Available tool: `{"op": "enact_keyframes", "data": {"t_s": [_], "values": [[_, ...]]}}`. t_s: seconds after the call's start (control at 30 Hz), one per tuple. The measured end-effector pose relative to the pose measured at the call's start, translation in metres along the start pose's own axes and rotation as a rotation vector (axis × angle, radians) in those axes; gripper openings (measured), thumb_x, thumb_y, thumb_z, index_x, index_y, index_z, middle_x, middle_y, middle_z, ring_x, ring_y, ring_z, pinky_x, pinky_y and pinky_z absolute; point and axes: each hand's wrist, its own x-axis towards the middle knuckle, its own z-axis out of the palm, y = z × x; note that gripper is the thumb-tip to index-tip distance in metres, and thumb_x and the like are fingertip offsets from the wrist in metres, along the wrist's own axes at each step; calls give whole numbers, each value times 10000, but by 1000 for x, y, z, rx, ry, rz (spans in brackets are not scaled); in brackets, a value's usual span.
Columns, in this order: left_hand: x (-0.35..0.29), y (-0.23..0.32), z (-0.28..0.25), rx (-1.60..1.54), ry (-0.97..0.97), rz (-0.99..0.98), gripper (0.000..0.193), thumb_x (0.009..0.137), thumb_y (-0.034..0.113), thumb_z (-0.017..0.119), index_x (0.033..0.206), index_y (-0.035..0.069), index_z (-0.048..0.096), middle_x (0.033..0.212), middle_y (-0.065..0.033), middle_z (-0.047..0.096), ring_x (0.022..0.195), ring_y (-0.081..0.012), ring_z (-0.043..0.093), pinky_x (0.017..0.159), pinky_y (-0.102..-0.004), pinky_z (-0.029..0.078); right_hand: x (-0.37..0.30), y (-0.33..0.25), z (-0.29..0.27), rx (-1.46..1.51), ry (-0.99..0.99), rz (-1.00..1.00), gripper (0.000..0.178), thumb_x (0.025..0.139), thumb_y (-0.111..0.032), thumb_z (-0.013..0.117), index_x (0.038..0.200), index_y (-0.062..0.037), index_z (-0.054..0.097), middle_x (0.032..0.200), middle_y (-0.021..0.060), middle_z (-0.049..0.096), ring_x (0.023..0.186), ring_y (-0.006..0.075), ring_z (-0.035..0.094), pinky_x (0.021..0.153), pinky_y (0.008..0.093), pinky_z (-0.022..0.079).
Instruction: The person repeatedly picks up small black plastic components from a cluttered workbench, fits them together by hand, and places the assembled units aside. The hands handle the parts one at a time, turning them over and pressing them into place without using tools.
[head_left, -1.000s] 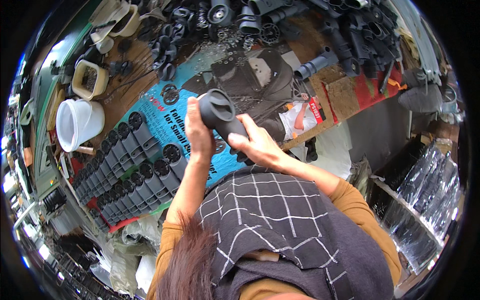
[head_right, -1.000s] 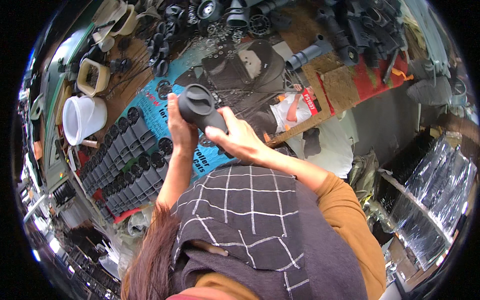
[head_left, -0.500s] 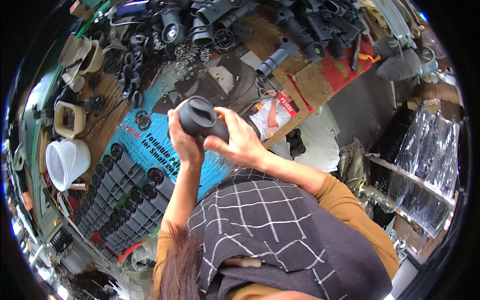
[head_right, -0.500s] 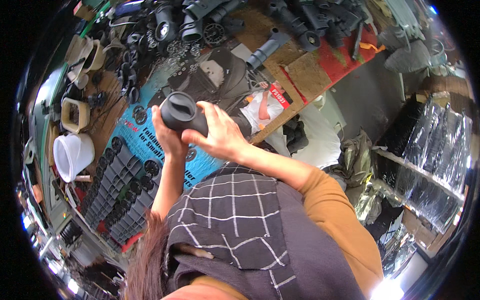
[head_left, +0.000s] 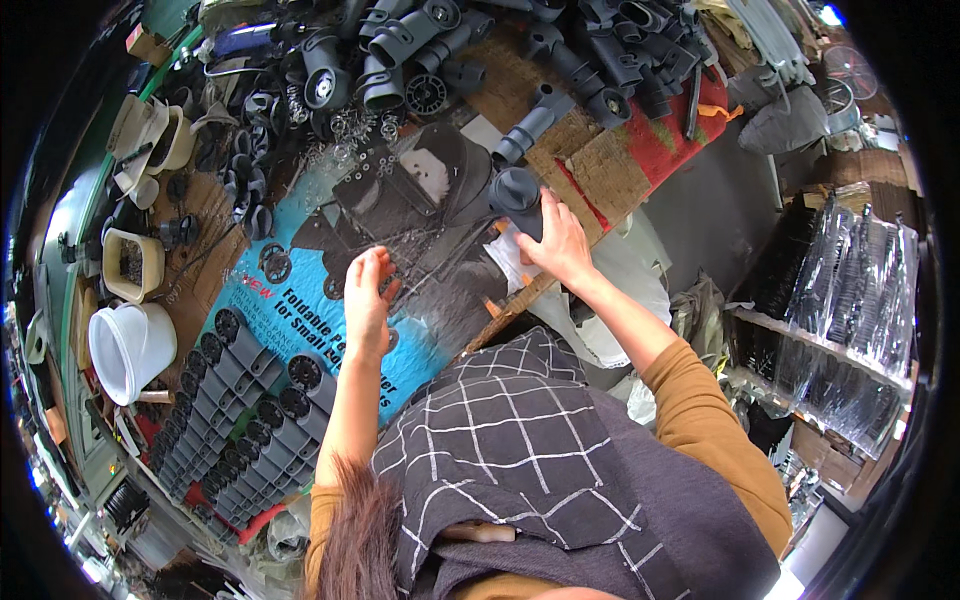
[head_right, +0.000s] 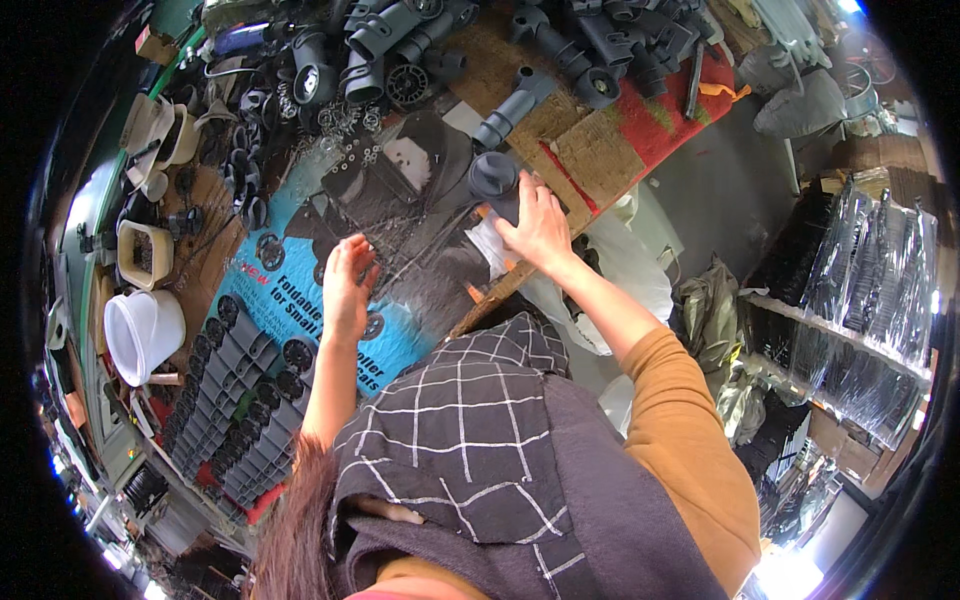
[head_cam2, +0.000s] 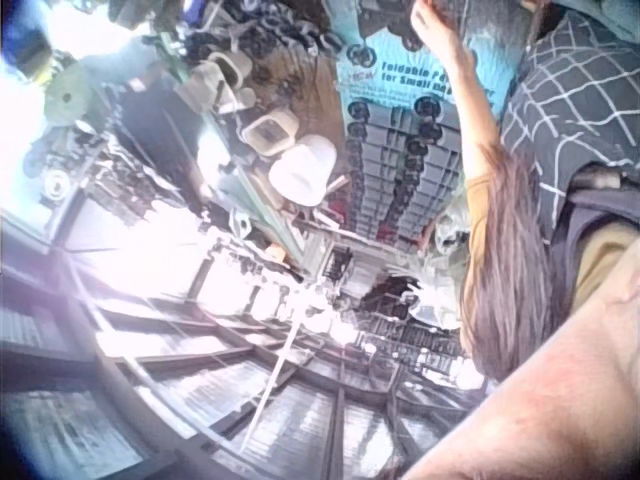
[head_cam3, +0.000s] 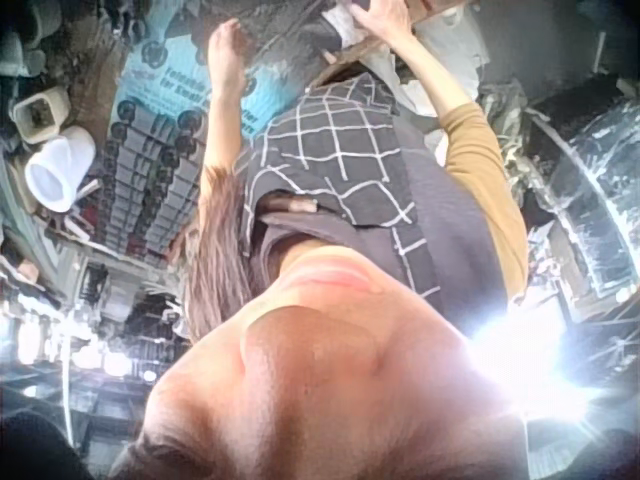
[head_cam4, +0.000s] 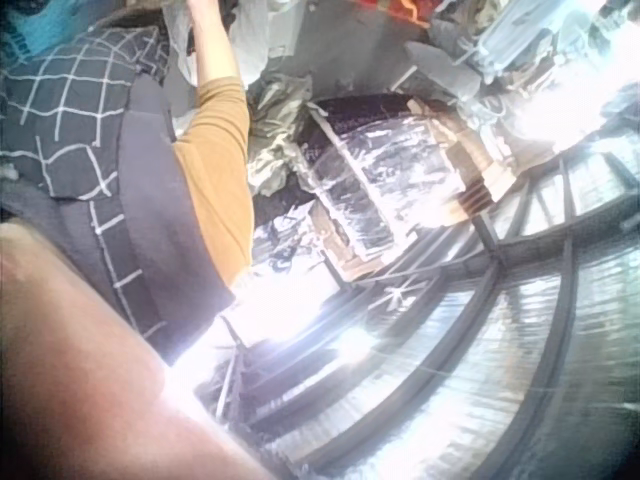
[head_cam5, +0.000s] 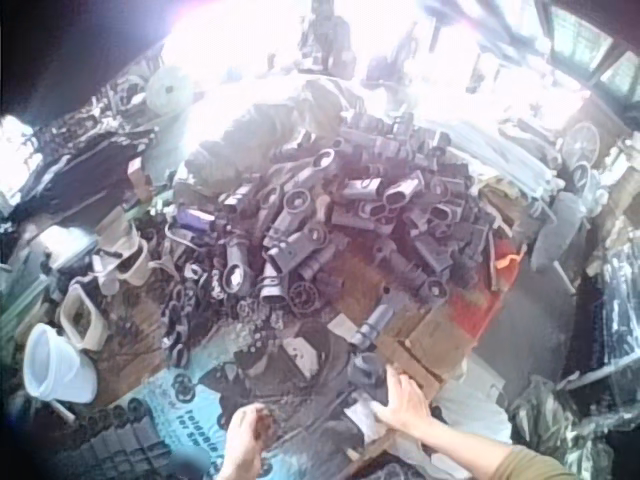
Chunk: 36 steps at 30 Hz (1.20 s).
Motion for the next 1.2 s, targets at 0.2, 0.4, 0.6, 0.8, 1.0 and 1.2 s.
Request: {"op": "enact_keyframes", "data": {"t_s": [0.2, 0.4, 0.6, 0.8, 1.0, 1.2], "values": [[-2, -2, -4, 29, 75, 76, 218, 939, 267, 595, 1079, 100, 606, 1000, 25, 611, 909, -80, 554, 773, -236, 436, 118, 22, 20, 595, 225, 340, 847, 750, -637, 641, 1125, 119, 580, 1112, 313, 602, 1087, 398, 577, 936, 439, 443], [-4, 15, 6, -17, 42, 109, 175, 933, 208, 597, 1048, 79, 619, 923, 22, 607, 839, -68, 540, 746, -231, 439, 166, -18, 0, 686, 265, 370, 403, 749, -230, 654, 1005, 77, 599, 946, 202, 665, 901, 288, 647, 791, 371, 494], [44, 22, 26, 96, 75, 48, 659, 889, 364, 649, 1382, 54, 341, 1203, -103, 542, 1082, -177, 550, 882, -329, 479, 69, -96, 34, 254, 57, -419, 379, 800, -95, 597, 1163, -22, 516, 1037, 160, 626, 943, 286, 621, 827, 384, 500], [75, 13, 7, 180, 104, -21, 688, 851, 483, 658, 1286, -1, 434, 1081, -90, 599, 907, -149, 591, 755, -300, 493, 73, -144, 65, 463, -234, -461, 428, 714, -63, 686, 1087, -52, 474, 1072, 175, 520, 1016, 371, 519, 884, 433, 428], [57, 41, -27, -217, 353, 44, 817, 753, 639, 673, 1235, 4, 490, 1009, -70, 597, 904, -170, 572, 735, -305, 501, 36, -159, 53, 202, 61, -931, 310, 687, -66, 660, 963, -116, 528, 1096, 148, 462, 991, 342, 468, 829, 436, 387], [23, 16, -28, -131, 182, 55, 438, 760, 122, 732, 1150, 10, 567, 1054, -67, 612, 937, -136, 573, 838, -278, 470, -35, -133, 38, 349, -242, -934, 567, 706, -274, 769, 1203, -167, 519, 1261, 135, 424, 1141, 300, 413, 956, 428, 329]]}}
